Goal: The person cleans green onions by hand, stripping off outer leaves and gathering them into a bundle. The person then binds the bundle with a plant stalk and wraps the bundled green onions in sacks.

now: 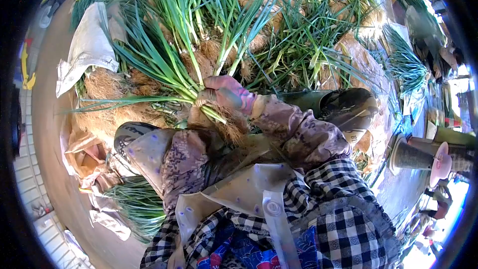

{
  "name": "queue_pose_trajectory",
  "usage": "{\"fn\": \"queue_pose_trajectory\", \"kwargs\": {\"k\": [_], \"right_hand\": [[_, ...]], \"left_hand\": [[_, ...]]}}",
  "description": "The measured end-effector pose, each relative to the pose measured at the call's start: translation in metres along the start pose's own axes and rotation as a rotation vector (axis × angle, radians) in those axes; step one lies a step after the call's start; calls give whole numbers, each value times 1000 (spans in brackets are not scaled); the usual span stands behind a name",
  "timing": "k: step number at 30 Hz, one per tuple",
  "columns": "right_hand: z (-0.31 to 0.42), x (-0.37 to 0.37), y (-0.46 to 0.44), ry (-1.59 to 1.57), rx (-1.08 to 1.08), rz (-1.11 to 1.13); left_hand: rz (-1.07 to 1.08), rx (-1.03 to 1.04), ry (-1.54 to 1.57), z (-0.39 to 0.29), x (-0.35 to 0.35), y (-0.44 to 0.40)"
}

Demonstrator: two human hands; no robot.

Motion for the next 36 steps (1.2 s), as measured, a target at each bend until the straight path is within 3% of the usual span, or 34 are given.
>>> {"fn": "queue_pose_trajectory", "kwargs": {"k": [3,6,7,10,12,13,16,18,19,24,25,27,29,31,33,34,36], "right_hand": [[3,-13,10,-22,23,66],[34,-15,23,500,70,282],[34,-8,28,402,-1,318],[35,6,45,544,-95,163],[43,5,42,316,184,207],[11,23,46,410,-68,96],[-42,65,62,342,-14,-77],[45,8,52,417,-93,105],[50,13,54,562,-77,165],[78,78,95,8,-400,320],[87,80,101,119,-101,484],[92,39,78,-154,-30,370],[56,-13,50,-640,1,142],[13,-77,38,-987,201,-265],[-11,-143,50,-540,572,-675],[-34,-160,54,-579,673,-710],[-57,-163,60,-272,743,-745]], "left_hand": [[29,26,-72,-2,14,8],[62,23,-242,-3,9,-1],[74,18,-276,-3,9,-1],[85,22,-347,-3,12,-3],[90,30,-382,-3,13,-3],[92,31,-401,-2,14,-4],[85,35,-464,1,15,-16],[72,42,-496,-1,12,-19],[61,42,-510,-2,11,-21],[43,51,-560,-6,1,-37],[40,50,-567,-8,-1,-40],[21,45,-578,-12,-4,-41],[5,57,-571,-16,-5,-44],[0,72,-572,-18,-5,-45],[-2,83,-563,-17,-10,-49],[7,86,-554,-17,-10,-48],[37,73,-556,-15,-10,-50]]}}
Point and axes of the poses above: each hand's wrist, its own y-axis away from the middle knuckle, its own x-axis out of the palm, z = x × y, the point moved 2 cm from there along -y, towards the middle knuckle, and after that the axes turned 15 degrees about x, right-handed, at the moved point
